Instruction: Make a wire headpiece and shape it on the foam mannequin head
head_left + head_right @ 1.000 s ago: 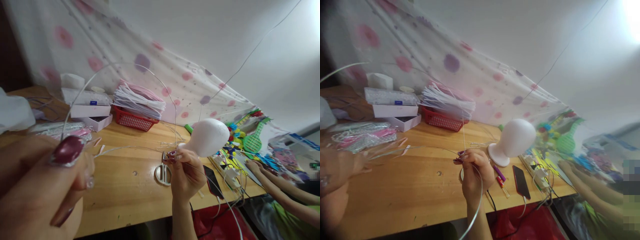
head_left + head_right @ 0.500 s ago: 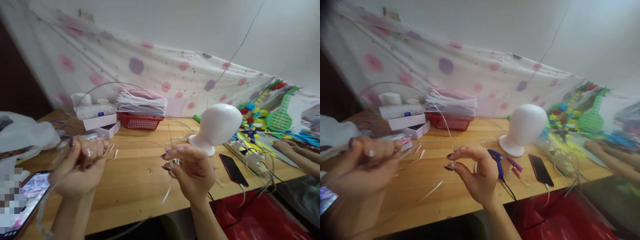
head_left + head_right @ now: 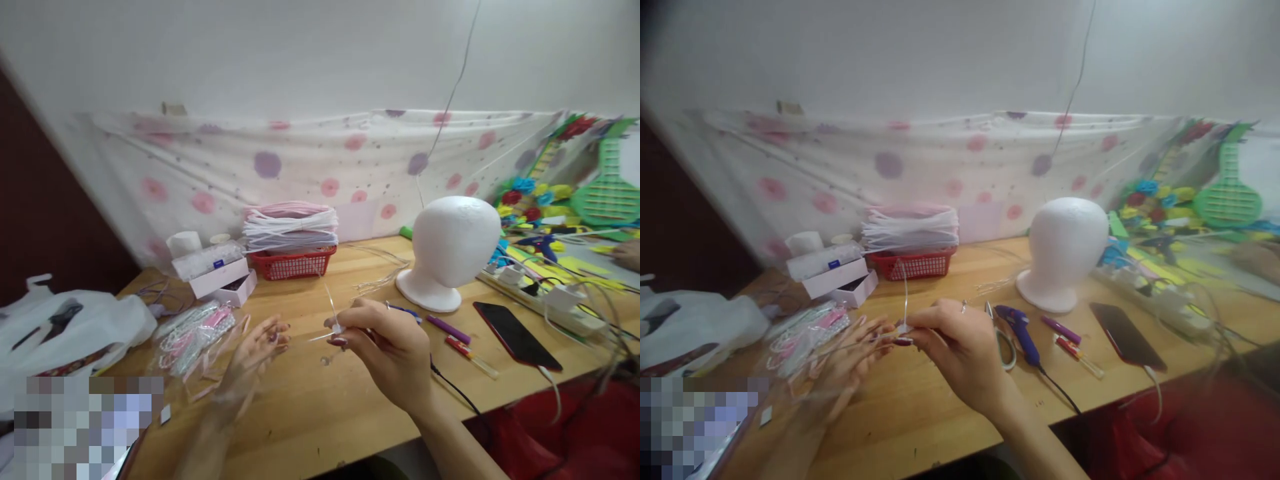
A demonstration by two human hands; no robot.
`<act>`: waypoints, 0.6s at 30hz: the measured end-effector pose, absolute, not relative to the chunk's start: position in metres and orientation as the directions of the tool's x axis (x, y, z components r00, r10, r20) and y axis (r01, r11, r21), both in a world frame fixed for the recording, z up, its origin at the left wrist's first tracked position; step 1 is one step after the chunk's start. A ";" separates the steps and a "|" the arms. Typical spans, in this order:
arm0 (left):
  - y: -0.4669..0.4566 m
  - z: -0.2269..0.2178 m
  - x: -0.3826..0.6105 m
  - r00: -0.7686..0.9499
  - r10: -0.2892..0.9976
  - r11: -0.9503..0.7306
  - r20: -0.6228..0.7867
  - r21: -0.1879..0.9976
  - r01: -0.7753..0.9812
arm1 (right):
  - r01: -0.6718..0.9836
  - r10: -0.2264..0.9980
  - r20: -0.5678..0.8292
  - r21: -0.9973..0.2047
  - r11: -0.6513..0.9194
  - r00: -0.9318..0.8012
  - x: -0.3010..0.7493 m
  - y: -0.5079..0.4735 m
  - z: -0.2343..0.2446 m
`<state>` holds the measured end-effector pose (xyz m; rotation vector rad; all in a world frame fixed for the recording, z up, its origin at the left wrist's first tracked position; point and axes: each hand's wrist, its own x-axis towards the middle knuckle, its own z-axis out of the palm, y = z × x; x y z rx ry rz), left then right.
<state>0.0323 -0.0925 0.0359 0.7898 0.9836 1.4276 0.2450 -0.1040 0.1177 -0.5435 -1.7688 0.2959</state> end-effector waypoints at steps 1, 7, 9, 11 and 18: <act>-0.094 0.039 0.029 -0.160 0.985 0.003 -0.061 0.941 -0.340 | 0.215 0.509 0.837 -0.470 0.856 -0.201 0.247 -0.103 0.120; -0.123 0.101 0.027 -0.075 0.824 -0.536 0.562 0.815 0.217 | 0.082 0.450 0.811 -0.454 0.887 -0.375 0.255 -0.102 0.126; -0.130 0.119 0.033 0.213 0.811 -0.585 0.545 0.747 0.315 | 0.024 0.439 0.777 -0.481 0.877 -0.451 0.256 -0.101 0.125; -0.134 0.128 0.039 0.360 0.809 -0.568 0.465 0.775 0.275 | -0.002 0.451 0.733 -0.525 0.851 -0.510 0.257 -0.101 0.122; -0.147 0.118 0.048 0.185 0.818 -0.575 0.545 0.754 0.319 | 0.001 0.749 0.653 -0.753 0.657 -0.112 0.247 -0.124 0.093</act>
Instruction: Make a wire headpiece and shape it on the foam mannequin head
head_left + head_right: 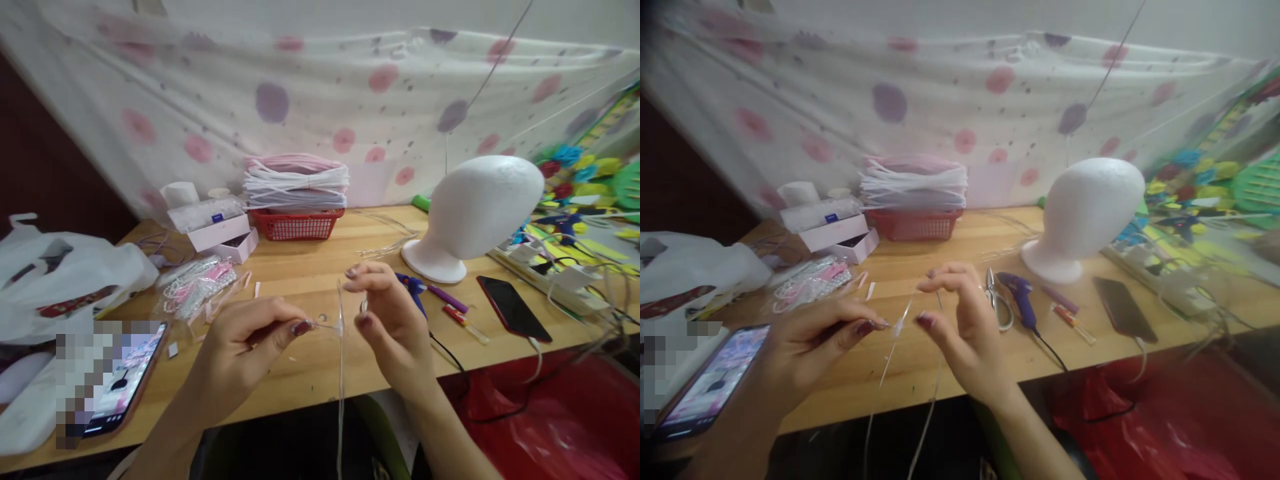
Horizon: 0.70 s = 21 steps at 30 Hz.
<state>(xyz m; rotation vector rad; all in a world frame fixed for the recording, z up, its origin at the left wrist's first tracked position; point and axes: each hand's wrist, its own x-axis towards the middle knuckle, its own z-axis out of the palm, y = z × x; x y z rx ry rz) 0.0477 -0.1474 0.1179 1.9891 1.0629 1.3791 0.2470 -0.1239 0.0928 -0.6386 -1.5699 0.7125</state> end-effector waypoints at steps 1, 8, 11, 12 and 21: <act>-0.149 0.117 0.048 0.161 0.801 -0.593 0.577 0.724 0.353 | -0.020 0.814 0.581 -0.814 0.581 -0.015 0.244 -0.130 0.089; -0.157 0.119 0.054 0.288 0.687 -0.699 0.667 0.499 0.513 | -0.555 0.910 0.203 -0.831 -0.035 -0.362 0.225 -0.152 0.090; -0.158 0.119 0.054 0.302 0.689 -0.693 0.659 0.476 0.542 | -0.651 0.886 0.245 -0.755 -0.081 -0.394 0.222 -0.147 0.091; -0.158 0.119 0.054 0.302 0.693 -0.689 0.654 0.477 0.546 | -0.667 0.876 0.254 -0.739 -0.099 -0.411 0.222 -0.145 0.090; -0.152 0.117 0.048 0.335 0.743 -0.659 0.579 0.546 0.517 | -0.629 0.850 0.179 -0.749 -0.209 -0.496 0.231 -0.142 0.087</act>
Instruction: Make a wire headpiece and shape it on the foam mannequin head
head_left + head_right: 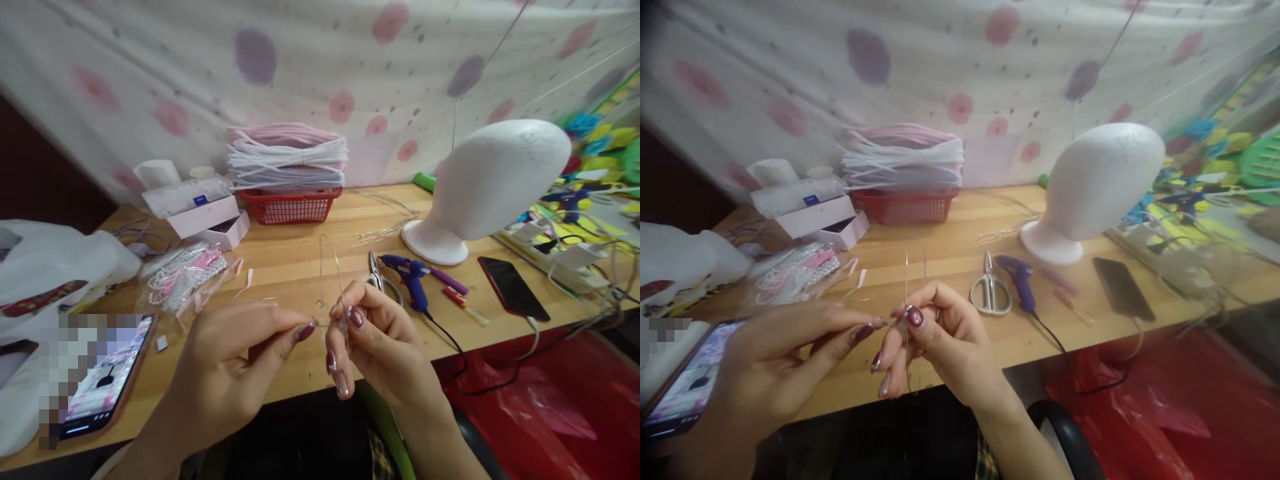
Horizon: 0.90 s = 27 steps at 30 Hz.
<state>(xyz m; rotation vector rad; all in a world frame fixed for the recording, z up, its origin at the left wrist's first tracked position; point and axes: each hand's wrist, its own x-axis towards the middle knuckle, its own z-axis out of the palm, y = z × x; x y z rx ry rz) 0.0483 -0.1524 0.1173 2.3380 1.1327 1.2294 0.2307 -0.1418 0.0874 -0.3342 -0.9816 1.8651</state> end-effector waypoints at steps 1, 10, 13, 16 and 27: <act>-0.152 0.118 0.048 0.350 0.749 -0.655 0.563 0.551 0.516 | -0.636 0.842 0.181 -0.738 -0.225 -0.509 0.231 -0.142 0.087; -0.147 0.132 0.056 0.355 0.813 -0.582 0.462 0.671 0.460 | -0.692 0.852 0.165 -0.668 -0.275 -0.497 0.233 -0.145 0.087; -0.149 0.134 0.059 0.344 0.838 -0.543 0.424 0.710 0.448 | -0.692 0.862 0.138 -0.663 -0.286 -0.488 0.232 -0.146 0.087; -0.150 0.134 0.059 0.349 0.844 -0.533 0.408 0.715 0.453 | -0.705 0.856 0.152 -0.646 -0.293 -0.494 0.231 -0.146 0.087; -0.151 0.137 0.062 0.341 0.813 -0.583 0.473 0.656 0.480 | -0.736 0.895 0.153 -0.635 -0.235 -0.418 0.226 -0.151 0.086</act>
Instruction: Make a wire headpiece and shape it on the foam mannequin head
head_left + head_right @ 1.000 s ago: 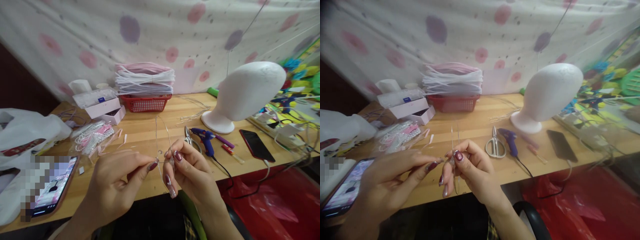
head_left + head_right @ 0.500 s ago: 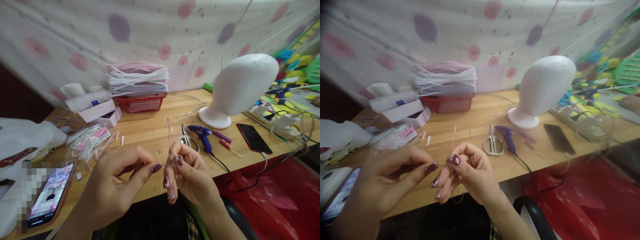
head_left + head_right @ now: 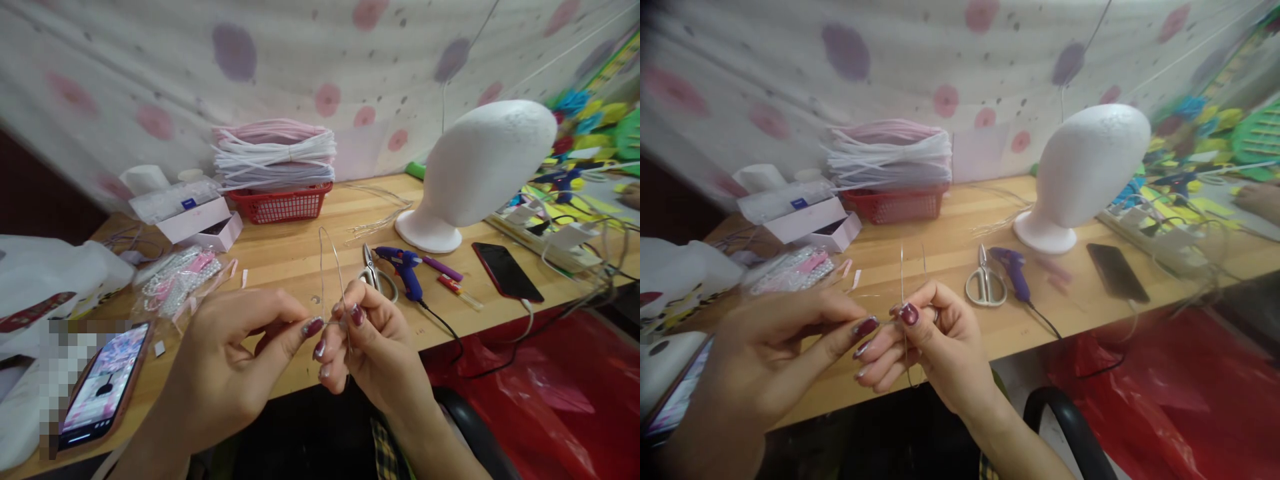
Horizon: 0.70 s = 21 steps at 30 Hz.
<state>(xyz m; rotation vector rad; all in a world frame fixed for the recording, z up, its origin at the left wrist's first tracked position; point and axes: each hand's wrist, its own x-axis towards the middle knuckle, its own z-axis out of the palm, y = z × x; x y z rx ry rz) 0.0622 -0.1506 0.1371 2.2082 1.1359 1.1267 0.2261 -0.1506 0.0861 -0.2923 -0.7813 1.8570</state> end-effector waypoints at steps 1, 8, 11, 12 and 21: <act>-0.150 0.136 0.063 0.341 0.811 -0.585 0.475 0.654 0.480 | -0.736 0.898 0.152 -0.637 -0.230 -0.413 0.226 -0.151 0.087; -0.149 0.136 0.066 0.344 0.817 -0.577 0.463 0.678 0.456 | -0.703 0.917 0.129 -0.684 -0.194 -0.379 0.225 -0.150 0.087; -0.148 0.135 0.068 0.353 0.816 -0.575 0.457 0.695 0.431 | -0.673 0.914 0.107 -0.711 -0.206 -0.392 0.223 -0.152 0.086; -0.148 0.134 0.068 0.351 0.816 -0.576 0.459 0.701 0.421 | -0.657 0.911 0.100 -0.724 -0.211 -0.401 0.222 -0.154 0.087; -0.150 0.129 0.065 0.305 0.799 -0.602 0.519 0.703 0.379 | -0.622 0.876 0.149 -0.758 -0.197 -0.459 0.227 -0.158 0.098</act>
